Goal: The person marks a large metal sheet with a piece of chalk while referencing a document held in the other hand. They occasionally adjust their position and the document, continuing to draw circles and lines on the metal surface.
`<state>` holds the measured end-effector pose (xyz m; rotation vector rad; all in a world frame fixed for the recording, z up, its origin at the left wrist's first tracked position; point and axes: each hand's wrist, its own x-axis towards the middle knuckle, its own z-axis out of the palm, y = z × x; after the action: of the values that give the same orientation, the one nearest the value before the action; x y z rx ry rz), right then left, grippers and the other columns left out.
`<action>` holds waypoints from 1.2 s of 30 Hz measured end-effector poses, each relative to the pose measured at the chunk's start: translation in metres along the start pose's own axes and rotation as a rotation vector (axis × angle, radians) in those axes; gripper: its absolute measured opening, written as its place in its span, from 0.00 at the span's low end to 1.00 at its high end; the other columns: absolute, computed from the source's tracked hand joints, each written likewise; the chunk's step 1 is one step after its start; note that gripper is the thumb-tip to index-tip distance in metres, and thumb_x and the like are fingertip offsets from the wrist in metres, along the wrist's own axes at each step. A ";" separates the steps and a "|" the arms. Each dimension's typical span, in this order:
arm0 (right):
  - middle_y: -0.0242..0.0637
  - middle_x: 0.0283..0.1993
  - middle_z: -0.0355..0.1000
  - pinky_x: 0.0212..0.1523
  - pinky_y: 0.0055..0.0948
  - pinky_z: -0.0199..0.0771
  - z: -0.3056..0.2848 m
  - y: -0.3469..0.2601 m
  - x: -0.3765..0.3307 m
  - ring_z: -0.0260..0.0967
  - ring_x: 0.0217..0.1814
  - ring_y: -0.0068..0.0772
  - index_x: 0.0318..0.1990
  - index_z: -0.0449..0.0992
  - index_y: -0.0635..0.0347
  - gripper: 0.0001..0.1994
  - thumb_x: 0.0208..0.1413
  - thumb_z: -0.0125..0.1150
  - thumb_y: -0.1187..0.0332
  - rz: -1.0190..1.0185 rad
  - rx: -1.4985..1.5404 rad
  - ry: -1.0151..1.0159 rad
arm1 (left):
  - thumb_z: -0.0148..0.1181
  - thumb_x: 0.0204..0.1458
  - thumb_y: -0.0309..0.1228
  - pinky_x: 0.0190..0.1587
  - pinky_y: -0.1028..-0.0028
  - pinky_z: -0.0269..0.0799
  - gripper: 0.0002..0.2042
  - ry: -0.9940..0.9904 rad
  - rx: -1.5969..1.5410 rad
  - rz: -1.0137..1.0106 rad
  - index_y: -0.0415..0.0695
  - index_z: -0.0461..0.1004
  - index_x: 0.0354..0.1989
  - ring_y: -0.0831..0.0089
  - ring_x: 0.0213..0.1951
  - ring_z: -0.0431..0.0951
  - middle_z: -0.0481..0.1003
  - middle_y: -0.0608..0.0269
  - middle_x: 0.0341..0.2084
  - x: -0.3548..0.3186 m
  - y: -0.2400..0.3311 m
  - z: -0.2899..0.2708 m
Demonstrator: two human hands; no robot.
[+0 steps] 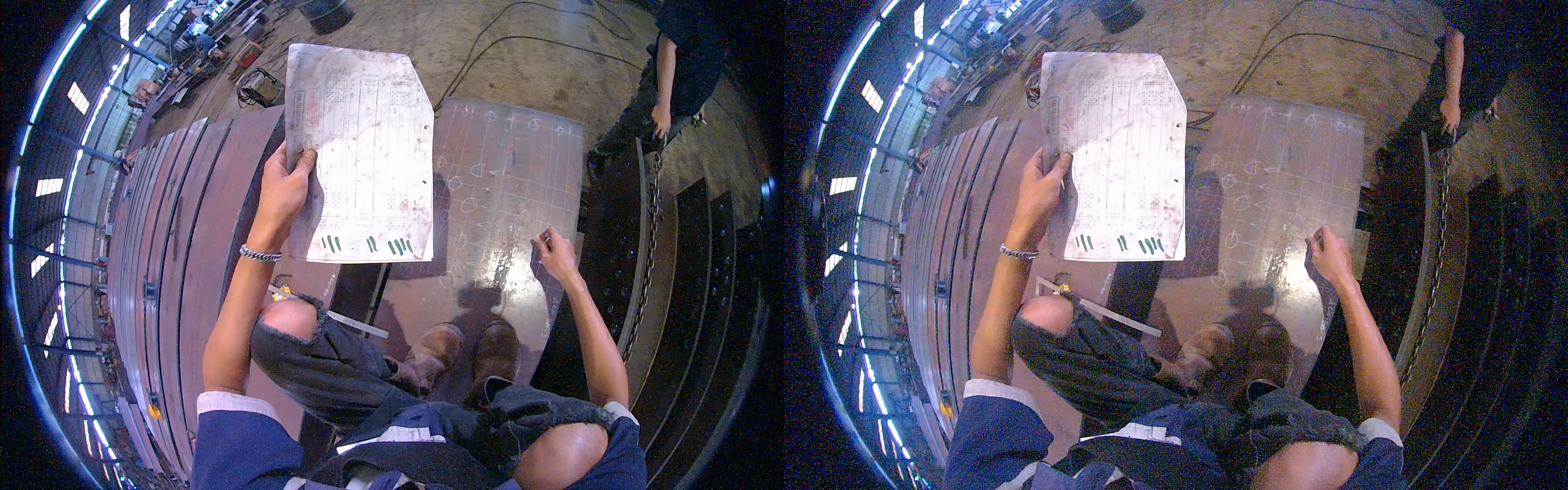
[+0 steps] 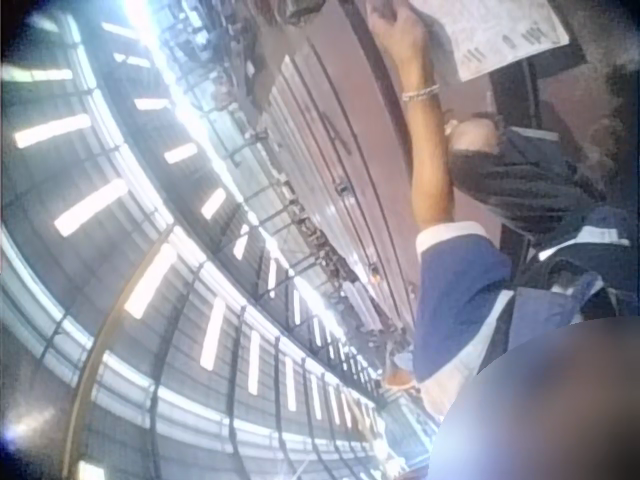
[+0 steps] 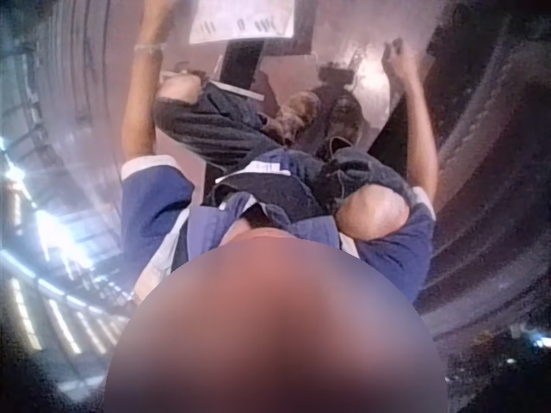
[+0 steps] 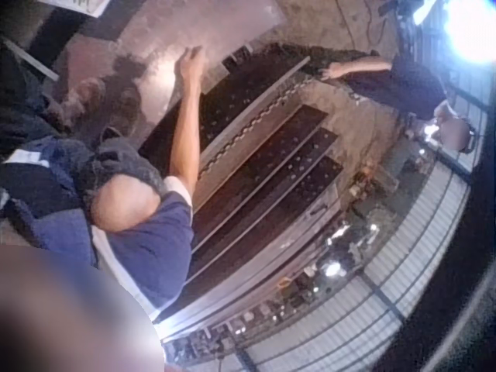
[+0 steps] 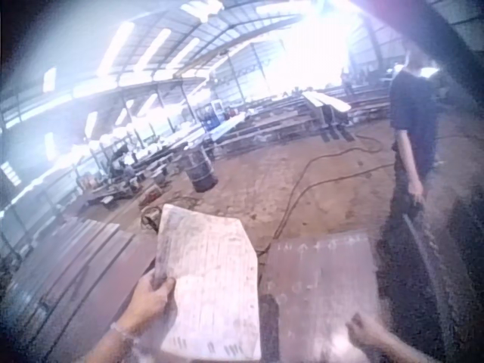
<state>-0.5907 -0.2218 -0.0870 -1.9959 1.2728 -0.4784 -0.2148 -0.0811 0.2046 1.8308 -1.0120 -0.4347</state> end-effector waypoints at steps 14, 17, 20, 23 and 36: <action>0.50 0.21 0.70 0.28 0.41 0.65 -0.004 -0.009 -0.002 0.70 0.26 0.49 0.34 0.70 0.63 0.12 0.54 0.57 0.62 0.052 -0.003 -0.018 | 0.51 0.57 0.26 0.46 0.76 0.67 0.15 0.001 0.021 -0.055 0.30 0.66 0.50 0.74 0.41 0.73 0.74 0.54 0.42 -0.003 0.008 0.001; 0.50 0.21 0.70 0.29 0.41 0.65 -0.003 -0.009 -0.002 0.70 0.26 0.50 0.34 0.70 0.63 0.12 0.54 0.57 0.62 0.039 -0.018 -0.025 | 0.50 0.57 0.26 0.46 0.77 0.67 0.15 0.004 0.016 -0.054 0.30 0.66 0.50 0.74 0.41 0.73 0.74 0.54 0.42 -0.004 0.008 0.001; 0.51 0.22 0.70 0.29 0.42 0.65 -0.003 -0.008 -0.002 0.70 0.26 0.51 0.34 0.69 0.64 0.12 0.54 0.57 0.62 0.035 -0.012 -0.018 | 0.50 0.56 0.25 0.46 0.77 0.67 0.15 0.004 0.007 -0.043 0.30 0.66 0.50 0.74 0.41 0.73 0.74 0.54 0.43 -0.002 0.004 0.000; 0.51 0.23 0.71 0.30 0.42 0.66 -0.002 -0.008 -0.002 0.71 0.28 0.51 0.34 0.70 0.64 0.12 0.53 0.57 0.63 0.028 -0.010 -0.011 | 0.50 0.56 0.25 0.46 0.77 0.66 0.15 0.004 0.004 -0.023 0.30 0.66 0.50 0.74 0.42 0.73 0.74 0.54 0.43 -0.001 0.002 -0.001; 0.51 0.25 0.72 0.29 0.40 0.67 -0.001 -0.005 -0.001 0.72 0.29 0.50 0.34 0.70 0.64 0.10 0.53 0.57 0.65 0.037 -0.013 -0.026 | 0.51 0.56 0.26 0.45 0.77 0.67 0.15 0.006 0.031 -0.058 0.30 0.66 0.49 0.74 0.41 0.74 0.74 0.54 0.42 -0.003 0.006 0.000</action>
<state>-0.5883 -0.2196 -0.0827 -1.9790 1.2975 -0.4260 -0.2196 -0.0806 0.2096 1.8914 -0.9688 -0.4504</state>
